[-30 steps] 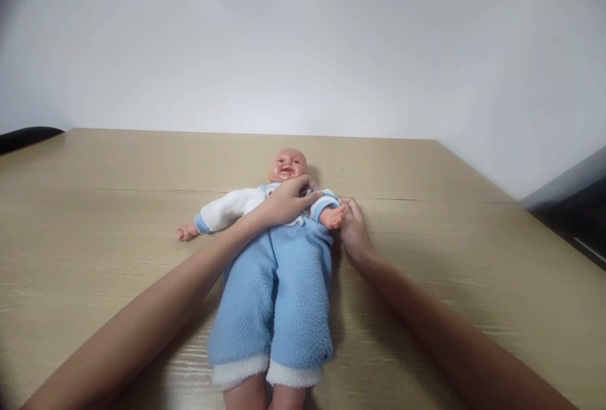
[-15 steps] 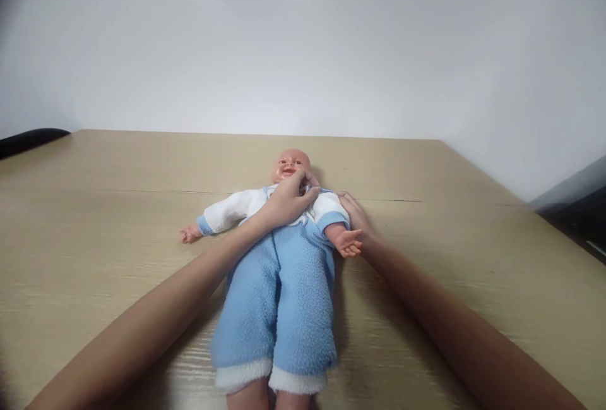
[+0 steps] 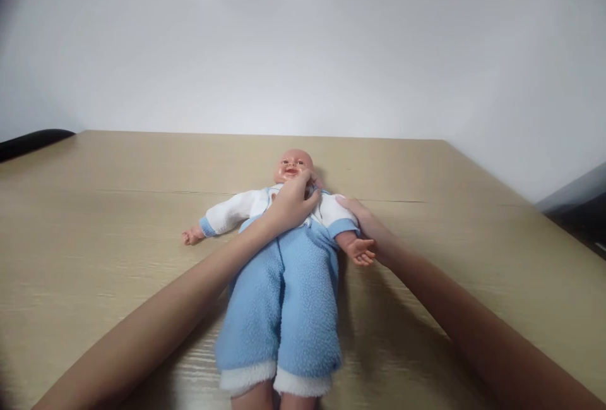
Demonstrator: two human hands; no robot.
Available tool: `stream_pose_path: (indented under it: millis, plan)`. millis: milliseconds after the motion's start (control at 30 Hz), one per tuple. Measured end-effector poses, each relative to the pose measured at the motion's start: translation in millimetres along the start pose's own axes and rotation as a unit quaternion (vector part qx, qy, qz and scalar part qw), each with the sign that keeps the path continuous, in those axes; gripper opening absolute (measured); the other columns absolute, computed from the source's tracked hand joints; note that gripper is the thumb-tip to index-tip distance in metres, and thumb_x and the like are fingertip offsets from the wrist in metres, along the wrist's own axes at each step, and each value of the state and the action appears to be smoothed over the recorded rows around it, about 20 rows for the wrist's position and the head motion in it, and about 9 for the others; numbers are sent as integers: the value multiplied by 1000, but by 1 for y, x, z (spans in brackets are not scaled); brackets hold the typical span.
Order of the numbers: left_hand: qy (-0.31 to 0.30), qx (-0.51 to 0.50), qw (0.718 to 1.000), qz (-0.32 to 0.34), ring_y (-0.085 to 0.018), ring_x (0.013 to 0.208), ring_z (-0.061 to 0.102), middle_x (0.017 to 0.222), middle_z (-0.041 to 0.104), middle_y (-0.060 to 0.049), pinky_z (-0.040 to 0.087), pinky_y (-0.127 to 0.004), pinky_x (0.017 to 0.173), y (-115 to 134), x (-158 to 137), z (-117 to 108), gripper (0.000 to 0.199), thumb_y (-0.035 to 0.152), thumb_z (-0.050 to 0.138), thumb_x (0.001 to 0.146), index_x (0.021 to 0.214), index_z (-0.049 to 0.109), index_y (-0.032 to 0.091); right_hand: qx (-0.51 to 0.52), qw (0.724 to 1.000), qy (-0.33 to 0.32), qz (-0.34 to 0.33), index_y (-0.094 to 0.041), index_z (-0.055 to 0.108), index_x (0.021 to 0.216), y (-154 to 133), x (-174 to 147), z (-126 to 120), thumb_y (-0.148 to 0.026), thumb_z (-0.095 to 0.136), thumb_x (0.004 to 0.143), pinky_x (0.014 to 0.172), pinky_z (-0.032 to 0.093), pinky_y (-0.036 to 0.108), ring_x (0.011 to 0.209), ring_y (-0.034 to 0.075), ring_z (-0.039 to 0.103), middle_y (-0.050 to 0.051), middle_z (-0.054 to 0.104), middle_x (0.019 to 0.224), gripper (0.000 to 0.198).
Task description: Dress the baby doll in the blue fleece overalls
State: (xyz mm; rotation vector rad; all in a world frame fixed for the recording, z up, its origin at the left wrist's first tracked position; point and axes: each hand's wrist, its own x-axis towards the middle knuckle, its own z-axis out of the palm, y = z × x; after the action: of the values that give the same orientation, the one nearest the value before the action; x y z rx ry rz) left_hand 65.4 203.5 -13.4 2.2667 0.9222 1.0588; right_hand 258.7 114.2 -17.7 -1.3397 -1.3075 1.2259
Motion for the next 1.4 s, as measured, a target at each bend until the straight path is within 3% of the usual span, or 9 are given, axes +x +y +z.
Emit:
stream_pose_path:
  millis: [100, 233, 467, 733, 933, 1000, 1133, 1300, 1400]
  plan:
    - [-16, 16, 1000, 12, -21, 87, 67, 96, 73, -4, 43, -33, 73, 2, -2, 1, 15, 9, 60, 98, 108, 61, 20, 27, 997, -10, 76, -28, 77, 126, -2, -27, -21, -65, 76, 96, 58, 60, 32, 78, 25, 73, 7, 78, 90, 47]
    - [-31, 48, 998, 16, -23, 94, 70, 101, 75, -6, 45, -33, 77, 5, -5, 0, 12, 14, 63, 100, 110, 59, 20, 9, 989, -5, 147, -29, 65, 147, 4, -46, -44, -58, 93, 81, 46, 46, 26, 64, 18, 63, 2, 74, 86, 77]
    - [-54, 76, 995, 21, -24, 98, 71, 104, 75, -6, 47, -33, 79, 9, -5, -4, 18, 18, 70, 96, 109, 59, 21, -90, 988, 105, 65, -24, 74, 118, 35, -40, -88, -68, 91, 78, 75, 58, 32, 88, 23, 70, 3, 74, 95, 62]
    - [-43, 75, 996, 29, -25, 98, 69, 109, 73, -8, 49, -36, 85, 7, -5, -2, 17, 22, 65, 103, 116, 55, 20, -191, 973, 122, -35, -27, 64, 138, 56, -42, -96, -62, 79, 94, 95, 61, 46, 112, 32, 73, 12, 76, 130, 59]
    - [-18, 146, 985, 87, -30, 112, 63, 119, 69, -12, 48, -43, 99, 10, -4, -8, 12, 24, 61, 105, 117, 59, 20, -379, 862, 220, -255, -28, 69, 131, 32, -63, -47, -43, 69, 103, 120, 45, 65, 135, 41, 63, 14, 71, 137, 32]
    - [-15, 160, 979, 126, -31, 118, 60, 124, 68, -12, 46, -45, 106, 16, -4, -14, 10, 23, 60, 106, 116, 62, 20, -324, 893, 165, -266, -29, 66, 133, 24, -68, -25, -40, 66, 106, 115, 52, 56, 131, 36, 66, 13, 69, 138, 29]
    - [-58, 155, 972, 166, -31, 118, 58, 122, 70, -11, 45, -46, 109, 27, -6, -23, 10, 22, 58, 108, 112, 66, 20, -116, 984, 7, -135, -28, 60, 136, 24, -63, 5, -49, 65, 108, 81, 59, 38, 99, 25, 69, 8, 69, 116, 36]
    - [-129, 130, 971, 154, -30, 114, 62, 116, 73, -9, 45, -46, 108, 34, -12, -27, 13, 32, 64, 107, 109, 70, 21, -49, 992, -66, -91, -23, 61, 90, 30, -41, 1, -54, 65, 107, 70, 43, 32, 75, 17, 47, -2, 50, 81, 36]
    - [-153, 131, 969, 146, -30, 113, 62, 115, 74, -10, 45, -47, 108, 36, -15, -30, 25, 43, 62, 108, 101, 71, 21, 28, 994, -81, -66, -24, 54, 86, 31, -32, -4, -56, 64, 104, 67, 43, 32, 73, 18, 47, -1, 50, 81, 38]
